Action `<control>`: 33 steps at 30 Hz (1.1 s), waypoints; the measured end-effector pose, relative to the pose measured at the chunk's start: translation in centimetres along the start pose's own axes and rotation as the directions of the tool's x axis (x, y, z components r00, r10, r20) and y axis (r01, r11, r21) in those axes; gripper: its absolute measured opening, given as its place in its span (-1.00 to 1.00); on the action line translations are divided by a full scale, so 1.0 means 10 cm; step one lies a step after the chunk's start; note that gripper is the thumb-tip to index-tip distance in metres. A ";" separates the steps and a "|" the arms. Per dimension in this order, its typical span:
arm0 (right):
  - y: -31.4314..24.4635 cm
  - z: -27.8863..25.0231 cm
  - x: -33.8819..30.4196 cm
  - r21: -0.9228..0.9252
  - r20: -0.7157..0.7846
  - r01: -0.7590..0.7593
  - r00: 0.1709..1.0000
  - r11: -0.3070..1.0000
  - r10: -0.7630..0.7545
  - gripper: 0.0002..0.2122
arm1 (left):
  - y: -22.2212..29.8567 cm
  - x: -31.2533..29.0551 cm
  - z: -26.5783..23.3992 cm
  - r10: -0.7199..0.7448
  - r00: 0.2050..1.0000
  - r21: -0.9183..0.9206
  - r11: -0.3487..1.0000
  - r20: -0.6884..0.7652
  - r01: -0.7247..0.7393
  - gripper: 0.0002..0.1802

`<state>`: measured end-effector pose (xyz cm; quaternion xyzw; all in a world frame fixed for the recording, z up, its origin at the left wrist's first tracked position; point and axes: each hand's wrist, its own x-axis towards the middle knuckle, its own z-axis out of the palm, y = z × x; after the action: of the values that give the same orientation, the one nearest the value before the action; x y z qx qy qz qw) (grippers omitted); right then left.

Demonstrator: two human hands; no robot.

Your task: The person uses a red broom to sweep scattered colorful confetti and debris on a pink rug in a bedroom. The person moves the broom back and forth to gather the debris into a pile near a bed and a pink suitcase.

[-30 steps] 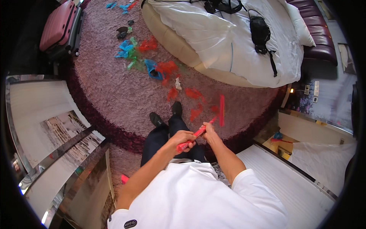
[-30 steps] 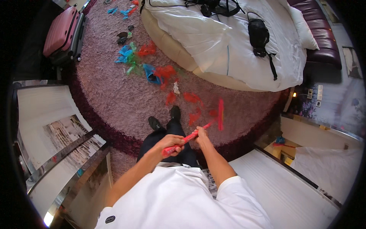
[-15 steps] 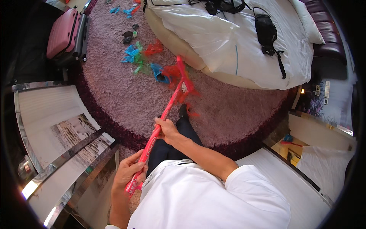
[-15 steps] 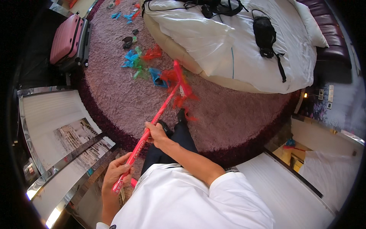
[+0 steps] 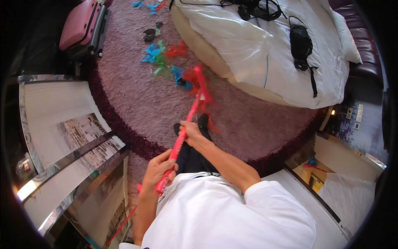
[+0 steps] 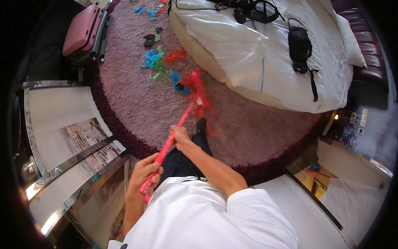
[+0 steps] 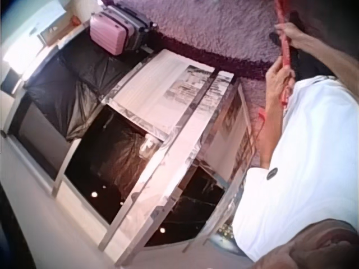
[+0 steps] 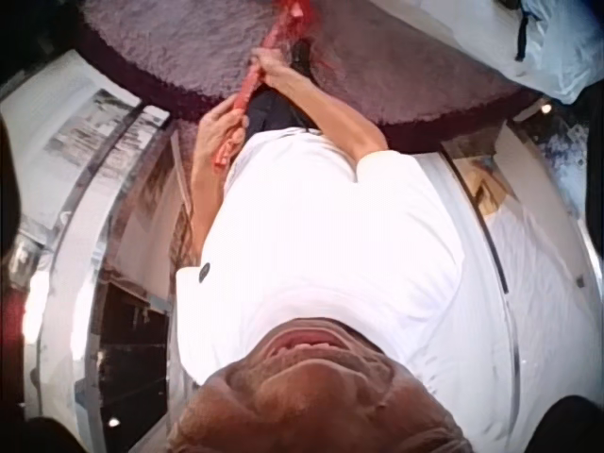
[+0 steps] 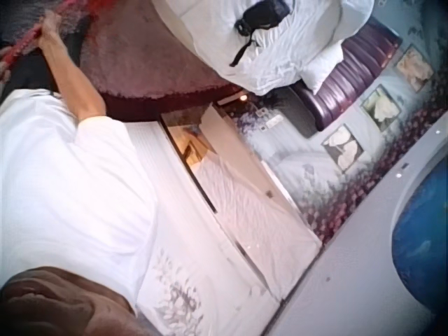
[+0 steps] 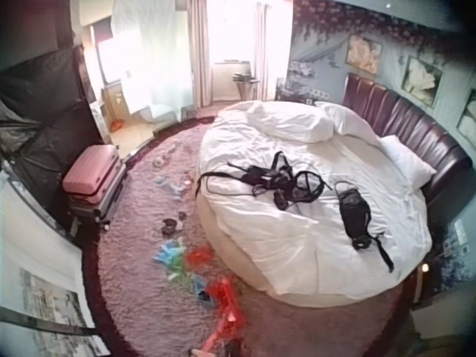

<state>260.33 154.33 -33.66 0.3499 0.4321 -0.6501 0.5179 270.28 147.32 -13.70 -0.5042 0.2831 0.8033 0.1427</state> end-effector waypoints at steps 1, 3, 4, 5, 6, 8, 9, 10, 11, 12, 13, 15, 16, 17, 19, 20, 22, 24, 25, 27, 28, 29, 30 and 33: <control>-0.02 0.17 -0.04 -0.090 0.081 0.041 0.996 0.995 -0.034 -0.81 | 0.05 -0.11 -0.02 0.050 0.999 0.000 0.999 -0.007 -0.050 -0.55; -0.09 0.47 -0.18 -0.202 0.151 0.130 0.983 0.971 -0.101 -0.78 | 0.10 -0.29 -0.04 0.115 0.993 -0.015 0.993 -0.036 -0.116 -0.53; -0.09 0.56 -0.19 -0.246 0.165 0.186 0.975 0.951 -0.148 -0.78 | 0.11 -0.37 -0.04 0.131 0.990 -0.029 0.991 -0.059 -0.133 -0.52; -0.10 0.59 -0.23 -0.273 0.157 0.195 0.975 0.942 -0.156 -0.78 | 0.10 -0.41 -0.05 0.144 0.987 -0.050 0.988 -0.076 -0.149 -0.51; -0.10 0.62 -0.27 -0.298 0.147 0.204 0.975 0.932 -0.166 -0.78 | 0.08 -0.43 -0.07 0.124 0.991 -0.107 0.986 -0.053 -0.129 -0.51; -0.05 0.61 -0.30 -0.318 0.121 0.202 0.978 0.926 -0.171 -0.79 | 0.05 -0.46 -0.13 0.088 0.996 -0.226 0.970 0.000 -0.086 -0.50; 0.03 0.52 -0.29 -0.312 0.100 0.188 0.981 0.931 -0.165 -0.79 | 0.06 -0.48 -0.13 0.058 0.998 -0.238 0.970 0.012 -0.054 -0.50; 0.08 0.45 -0.29 -0.304 0.077 0.176 0.984 0.936 -0.160 -0.79 | 0.08 -0.45 -0.15 0.034 0.999 -0.202 0.979 0.017 -0.030 -0.50; 0.10 0.38 -0.30 -0.259 0.010 0.110 0.994 0.960 -0.111 -0.79 | 0.09 -0.41 -0.17 0.006 1.000 -0.164 0.986 0.019 -0.002 -0.50; 0.13 0.30 -0.29 -0.249 -0.053 0.090 0.993 0.964 -0.106 -0.79 | 0.11 -0.36 -0.21 -0.018 1.000 -0.126 0.992 0.019 0.020 -0.51; 0.19 0.19 -0.24 -0.243 -0.111 0.068 0.989 0.968 -0.097 -0.80 | 0.12 -0.29 -0.26 -0.058 0.997 -0.133 0.989 0.042 0.063 -0.52; 0.30 -0.01 -0.04 -0.207 -0.245 0.046 0.965 0.977 -0.097 -0.84 | 0.14 -0.06 -0.37 -0.104 0.986 -0.067 0.991 0.129 0.114 -0.55; 0.35 -0.09 0.13 -0.171 -0.306 0.061 0.946 0.983 -0.112 -0.85 | 0.15 0.07 -0.43 -0.129 0.977 -0.033 0.990 0.169 0.136 -0.56; 0.34 -0.11 0.24 -0.146 -0.350 0.089 0.927 0.985 -0.136 -0.86 | 0.15 0.23 -0.51 -0.138 0.975 -0.049 0.988 0.172 0.149 -0.58; 0.24 0.00 0.49 -0.135 -0.361 0.112 0.920 0.984 -0.154 -0.87 | 0.22 0.51 -0.68 -0.130 0.967 -0.047 0.988 0.218 0.144 -0.64; 0.21 0.07 0.62 -0.154 -0.340 0.098 0.929 0.983 -0.145 -0.88 | 0.31 0.53 -0.76 -0.122 0.969 -0.072 0.988 0.216 0.140 -0.64; 0.21 0.45 0.83 -0.159 -0.284 0.118 0.946 0.980 -0.160 -0.86 | 0.53 0.59 -0.89 -0.085 0.969 -0.124 0.985 0.230 0.116 -0.65; 0.21 0.94 0.85 -0.226 -0.124 0.161 0.973 0.961 -0.193 -0.83 | 0.81 0.46 -1.07 -0.032 0.983 -0.077 0.996 0.181 0.047 -0.62; 0.24 1.17 0.76 -0.231 -0.117 0.158 0.975 0.960 -0.189 -0.82 | 0.94 0.32 -1.12 -0.025 0.989 -0.039 0.999 0.147 0.031 -0.60; 0.31 1.58 0.72 -0.265 -0.059 0.176 0.978 0.948 -0.198 -0.78 | 1.17 0.12 -1.30 0.018 0.992 0.018 1.000 0.122 -0.021 -0.57; 0.39 1.69 0.74 -0.269 0.004 0.222 0.973 0.937 -0.229 -0.80 | 1.22 0.02 -1.45 0.041 0.990 0.028 0.999 0.132 -0.045 -0.56; 0.42 1.83 0.65 -0.257 0.004 0.231 0.971 0.938 -0.238 -0.81 | 1.25 -0.04 -1.58 0.063 0.988 0.029 0.997 0.143 -0.068 -0.55; 0.44 1.93 0.59 -0.244 0.002 0.241 0.969 0.940 -0.248 -0.82 | 1.30 -0.07 -1.68 0.039 0.987 0.012 0.999 0.154 -0.041 -0.55; 0.52 1.86 0.56 -0.246 -0.091 0.217 0.965 0.945 -0.246 -0.82 | 1.42 -0.01 -1.88 -0.036 0.975 0.001 0.999 0.219 0.037 -0.55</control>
<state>264.08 134.58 -32.65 0.2717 0.5742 -0.6289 0.4484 276.74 124.68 -15.42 -0.4180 0.2551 0.8516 0.1870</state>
